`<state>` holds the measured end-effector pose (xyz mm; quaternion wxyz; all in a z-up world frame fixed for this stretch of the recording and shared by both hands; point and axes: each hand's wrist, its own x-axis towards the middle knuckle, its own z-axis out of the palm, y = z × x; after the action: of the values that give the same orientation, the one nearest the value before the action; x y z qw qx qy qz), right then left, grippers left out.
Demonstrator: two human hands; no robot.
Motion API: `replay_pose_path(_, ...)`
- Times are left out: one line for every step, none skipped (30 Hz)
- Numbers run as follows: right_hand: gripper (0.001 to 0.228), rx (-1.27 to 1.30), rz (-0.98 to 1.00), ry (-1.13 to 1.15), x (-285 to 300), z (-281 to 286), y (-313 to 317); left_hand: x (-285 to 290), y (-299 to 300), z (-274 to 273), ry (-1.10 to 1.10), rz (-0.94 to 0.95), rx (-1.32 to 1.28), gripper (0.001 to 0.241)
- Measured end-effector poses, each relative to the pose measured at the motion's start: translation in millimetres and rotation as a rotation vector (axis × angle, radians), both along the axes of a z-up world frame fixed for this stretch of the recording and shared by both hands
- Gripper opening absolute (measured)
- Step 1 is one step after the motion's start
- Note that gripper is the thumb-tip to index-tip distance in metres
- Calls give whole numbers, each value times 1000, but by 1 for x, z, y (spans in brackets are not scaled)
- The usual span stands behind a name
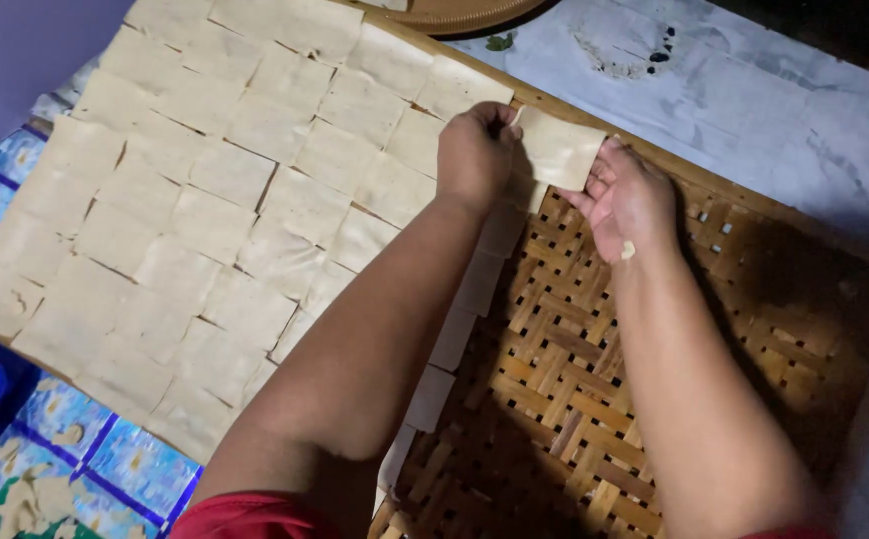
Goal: Rolling out dough into thin squares and arranging them on a drying tray.
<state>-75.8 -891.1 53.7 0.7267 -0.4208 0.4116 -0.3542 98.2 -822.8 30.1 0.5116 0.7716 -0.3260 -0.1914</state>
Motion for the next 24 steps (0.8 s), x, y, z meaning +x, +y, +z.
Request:
replay_pose_path(33, 3, -6, 4, 3, 2, -4, 0, -5, 7, 4, -6, 3, 11)
replay_pose_path(28, 28, -36, -33, 5, 5, -7, 0, -9, 14, -37, 9, -28, 12)
replay_pose_path(24, 50, -63, -71, 9, 8, -11, 1, -12, 22, -77, 28, -62, 13)
replay_pose_path(24, 52, -67, -67, 12, 12, -11, 2, -17, 22, -73, 24, -60, 13)
replay_pose_path(26, 57, -91, -26, 16, 16, -11, 4, -20, 22, -120, 34, -29, 13)
replay_pose_path(28, 63, -114, 16, 19, 21, -10, 5, -23, 23, -168, 44, 2, 13)
replay_pose_path(28, 68, -113, 18, 20, 21, -12, 6, -25, 21, -166, 45, 7, 13)
replay_pose_path(26, 52, -99, 14, 21, 21, -13, 6, -27, 19, -244, 67, 32, 17)
replay_pose_path(25, 33, -87, 10, 21, 21, -14, 6, -30, 18, -322, 86, 55, 21)
replay_pose_path(25, 36, -89, 11, 21, 21, -15, 7, -29, 18, -322, 84, 57, 21)
replay_pose_path(25, 28, -79, 18, 21, 21, -14, 6, -27, 19, -331, 88, 61, 20)
replay_pose_path(26, 19, -68, 25, 21, 21, -14, 6, -25, 20, -339, 91, 66, 23)
replay_pose_path(26, 20, -68, 26, 21, 25, -11, 6, -25, 20, -338, 91, 67, 23)
replay_pose_path(35, 12, -63, 73, 21, 28, -9, 6, -24, 19, -353, 98, 64, 19)
replay_pose_path(45, 1, -56, 118, 21, 33, -6, 7, -24, 20, -368, 108, 59, 15)
replay_pose_path(45, -2, -55, 119, 19, 36, -4, 7, -24, 20, -367, 110, 57, 15)
replay_pose_path(43, -18, -47, 131, 17, 39, -2, 7, -23, 19, -348, 118, 36, 14)
replay_pose_path(42, -35, -39, 142, 15, 41, 1, 7, -22, 19, -329, 126, 14, 17)
replay_pose_path(42, -37, -37, 142, 10, 42, 3, 7, -19, 19, -329, 128, 13, 17)
replay_pose_path(41, -30, -58, 186, 5, 43, 5, 7, -16, 20, -369, 142, 6, 18)
replay_pose_path(39, -24, -75, 226, 1, 45, 7, 8, -12, 21, -412, 161, 0, 22)
replay_pose_path(39, -27, -69, 222, -6, 46, 13, -2, 4, 30, -415, 168, -2, 22)
replay_pose_path(40, -66, -44, 261, -11, 49, 20, -9, 20, 41, -346, 160, -4, 21)
replay_pose_path(41, -106, -18, 299, -15, 52, 27, -17, 38, 51, -276, 151, -8, 21)
